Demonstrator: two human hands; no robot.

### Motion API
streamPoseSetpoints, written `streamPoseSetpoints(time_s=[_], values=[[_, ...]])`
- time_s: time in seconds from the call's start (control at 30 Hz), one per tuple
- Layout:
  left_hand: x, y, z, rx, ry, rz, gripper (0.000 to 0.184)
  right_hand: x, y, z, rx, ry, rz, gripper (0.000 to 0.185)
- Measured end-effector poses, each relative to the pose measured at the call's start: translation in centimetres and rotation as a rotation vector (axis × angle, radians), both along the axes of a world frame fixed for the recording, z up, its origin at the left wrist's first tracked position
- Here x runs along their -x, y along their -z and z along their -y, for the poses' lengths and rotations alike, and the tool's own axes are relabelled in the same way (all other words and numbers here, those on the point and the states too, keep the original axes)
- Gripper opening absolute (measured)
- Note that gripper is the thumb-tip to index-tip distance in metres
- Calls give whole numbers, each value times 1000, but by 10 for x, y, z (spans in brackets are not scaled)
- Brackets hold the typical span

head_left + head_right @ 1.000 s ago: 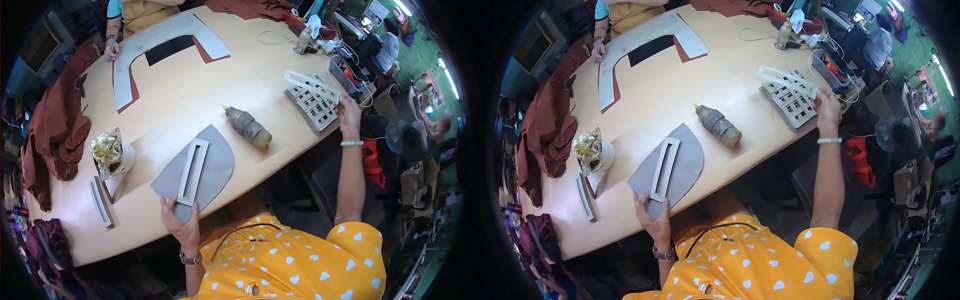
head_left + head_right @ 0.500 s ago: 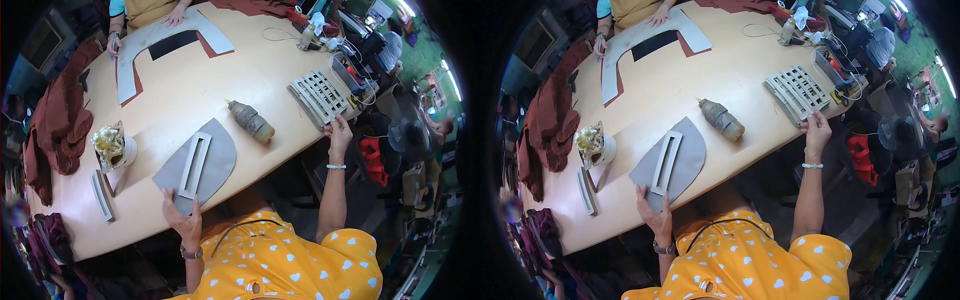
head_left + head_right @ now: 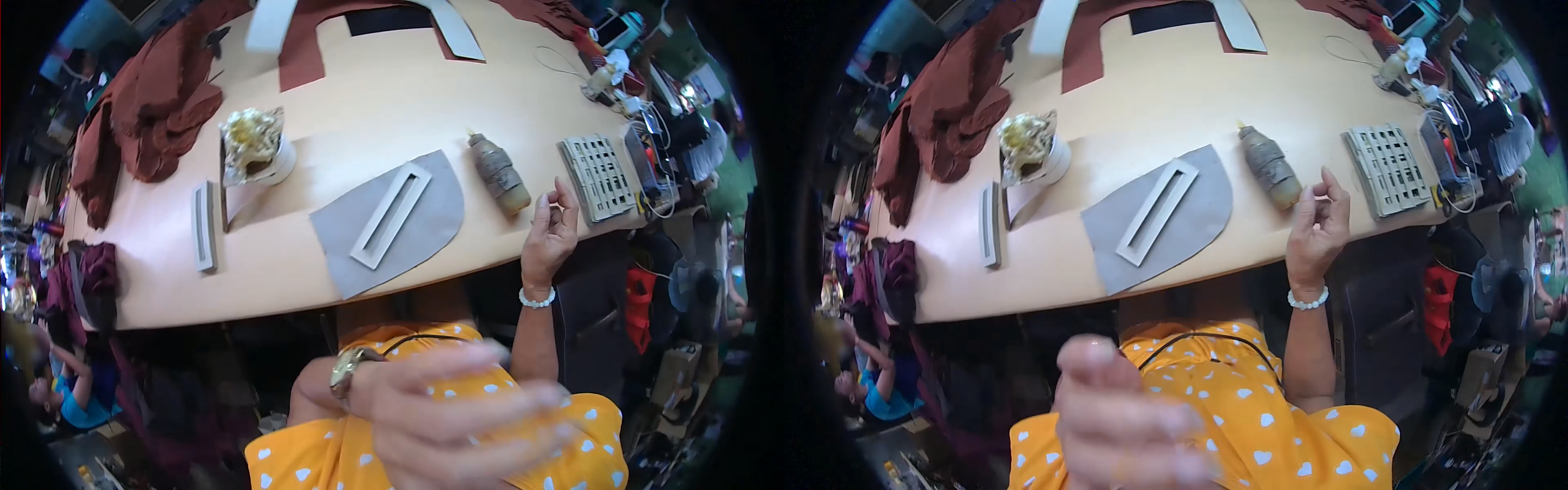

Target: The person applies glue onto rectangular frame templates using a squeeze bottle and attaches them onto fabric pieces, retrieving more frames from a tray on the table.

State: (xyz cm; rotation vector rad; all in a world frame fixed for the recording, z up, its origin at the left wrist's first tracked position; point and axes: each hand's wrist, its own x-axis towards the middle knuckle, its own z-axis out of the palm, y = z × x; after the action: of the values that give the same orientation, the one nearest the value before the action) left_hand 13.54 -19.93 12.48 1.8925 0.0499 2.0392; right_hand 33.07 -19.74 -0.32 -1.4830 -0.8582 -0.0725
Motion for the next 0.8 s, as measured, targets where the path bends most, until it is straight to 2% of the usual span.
streamPoseSetpoints(time_s=[0.07, 0.13, 0.23, 0.3, 0.63, 0.73, 0.8], values=[[-2, -12, 4, -4, -47, 23, 10, 12, -3, -4, 14, -45, 75, 30], [-1, -23, 7, 127, -4, 48, 11, 17, -2, -5, 25, -99, 155, 32], [4, -33, 12, 326, 44, 88, 15, 31, -17, -11, 66, -87, 114, 29], [11, -32, 9, 356, 24, 79, 14, 24, -4, -7, 77, -91, 137, 29], [30, -17, -1, 123, -74, -35, 14, 14, 5, -5, 142, -67, 187, 30], [35, -10, -6, -14, -121, -112, 15, 12, -1, -7, 251, -6, 184, 30], [40, 0, -10, -70, -163, -219, 16, 6, 0, -11, 347, 33, 337, 34]])
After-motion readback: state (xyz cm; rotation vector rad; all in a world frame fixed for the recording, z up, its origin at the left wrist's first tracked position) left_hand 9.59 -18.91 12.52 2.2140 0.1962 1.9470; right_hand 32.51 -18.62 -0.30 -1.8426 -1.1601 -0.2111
